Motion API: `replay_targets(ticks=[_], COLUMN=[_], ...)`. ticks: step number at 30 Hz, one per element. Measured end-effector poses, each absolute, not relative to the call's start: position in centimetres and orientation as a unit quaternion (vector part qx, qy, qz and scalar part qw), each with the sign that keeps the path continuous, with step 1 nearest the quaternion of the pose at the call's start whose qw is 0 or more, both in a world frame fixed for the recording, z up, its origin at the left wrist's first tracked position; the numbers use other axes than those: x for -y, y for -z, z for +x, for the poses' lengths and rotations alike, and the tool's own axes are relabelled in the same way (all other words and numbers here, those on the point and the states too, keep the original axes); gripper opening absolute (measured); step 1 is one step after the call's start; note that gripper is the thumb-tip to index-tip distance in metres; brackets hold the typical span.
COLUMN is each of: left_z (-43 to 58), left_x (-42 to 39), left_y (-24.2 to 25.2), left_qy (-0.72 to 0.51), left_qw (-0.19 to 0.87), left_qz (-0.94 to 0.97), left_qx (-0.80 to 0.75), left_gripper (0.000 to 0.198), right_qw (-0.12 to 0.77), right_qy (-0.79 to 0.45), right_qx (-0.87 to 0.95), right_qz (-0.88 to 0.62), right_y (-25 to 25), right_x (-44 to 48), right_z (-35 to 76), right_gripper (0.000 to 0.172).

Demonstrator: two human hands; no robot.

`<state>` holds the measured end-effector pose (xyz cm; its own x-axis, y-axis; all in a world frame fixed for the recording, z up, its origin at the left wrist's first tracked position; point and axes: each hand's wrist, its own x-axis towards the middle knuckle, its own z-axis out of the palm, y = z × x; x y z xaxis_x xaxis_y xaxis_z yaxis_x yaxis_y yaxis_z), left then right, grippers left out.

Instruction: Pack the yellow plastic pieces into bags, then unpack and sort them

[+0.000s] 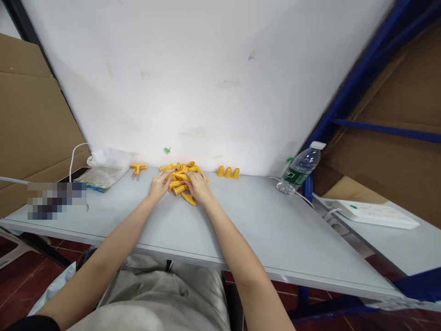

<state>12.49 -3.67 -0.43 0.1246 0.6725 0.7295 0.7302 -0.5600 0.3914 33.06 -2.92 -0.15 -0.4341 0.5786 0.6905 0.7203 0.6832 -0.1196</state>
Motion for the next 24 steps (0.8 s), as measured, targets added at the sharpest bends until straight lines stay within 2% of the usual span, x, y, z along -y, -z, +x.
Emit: replay_targets(ticks=[5,24], left_z=[12.50,12.55], left_x=[3.66,3.33], left_y=[0.51,0.51], left_qy=[0.465,0.467], left_qw=[0.033,0.017], left_qz=[-0.752,-0.739], left_qx=[0.467,0.485], left_gripper=[0.034,0.032], right_qw=[0.341,0.342], right_qy=[0.126,0.168], right_qx=[0.838,0.830], right_qz=[-0.406,-0.408], right_y=[-0.05,0.11], right_x=[3.33,3.31], right_z=[32.99,33.09], right_gripper=[0.041,0.034])
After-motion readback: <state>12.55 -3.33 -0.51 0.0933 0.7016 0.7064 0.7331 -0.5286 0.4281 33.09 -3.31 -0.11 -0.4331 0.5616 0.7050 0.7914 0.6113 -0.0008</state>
